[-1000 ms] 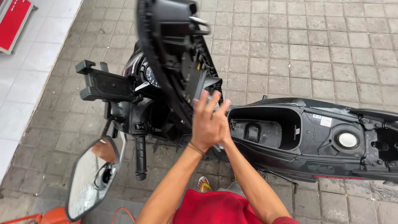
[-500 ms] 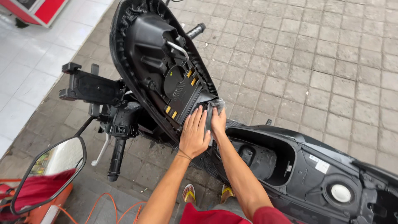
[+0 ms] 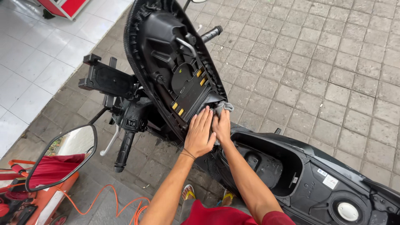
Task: The person wipes the underside of a raised motorcycle seat and the internal storage compartment with a cloth.
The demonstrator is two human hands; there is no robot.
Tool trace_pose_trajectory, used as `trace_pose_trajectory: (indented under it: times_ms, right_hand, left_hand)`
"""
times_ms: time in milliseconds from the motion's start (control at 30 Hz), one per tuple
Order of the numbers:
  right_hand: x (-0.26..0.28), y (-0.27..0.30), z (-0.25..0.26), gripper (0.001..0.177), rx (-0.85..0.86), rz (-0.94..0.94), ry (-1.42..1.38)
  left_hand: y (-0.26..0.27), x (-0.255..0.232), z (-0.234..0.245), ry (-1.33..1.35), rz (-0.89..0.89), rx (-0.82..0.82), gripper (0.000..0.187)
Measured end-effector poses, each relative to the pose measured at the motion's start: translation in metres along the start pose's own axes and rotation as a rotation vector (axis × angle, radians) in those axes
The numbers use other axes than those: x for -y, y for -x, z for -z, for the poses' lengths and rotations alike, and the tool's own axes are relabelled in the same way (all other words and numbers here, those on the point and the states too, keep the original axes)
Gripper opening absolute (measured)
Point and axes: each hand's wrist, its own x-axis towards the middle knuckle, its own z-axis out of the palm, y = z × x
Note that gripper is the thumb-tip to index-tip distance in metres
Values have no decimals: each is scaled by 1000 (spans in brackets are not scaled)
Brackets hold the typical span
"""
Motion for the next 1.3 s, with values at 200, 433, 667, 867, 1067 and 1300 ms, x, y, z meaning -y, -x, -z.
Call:
trace_pose_trajectory:
  times_ms: [200, 433, 667, 867, 1067, 1300]
  right_hand:
    - [-31, -32, 35, 32, 166, -60, -89]
    - [16, -11, 29, 57, 118, 65, -228]
    - [41, -33, 41, 50, 309, -181, 227]
    - [41, -12, 41, 41, 218, -169, 53]
    - [65, -14, 43, 69, 280, -13, 505]
    - [-9, 1, 38, 28, 182, -458, -243]
  left_hand:
    - [0, 3, 4, 51, 16, 40, 86]
    - [0, -3, 7, 47, -11, 60, 90]
    - [4, -3, 9, 32, 25, 73, 94]
    - [1, -11, 15, 92, 9, 71, 96]
    - [-2, -2, 9, 70, 31, 102, 97]
    - [2, -5, 11, 133, 33, 121, 94]
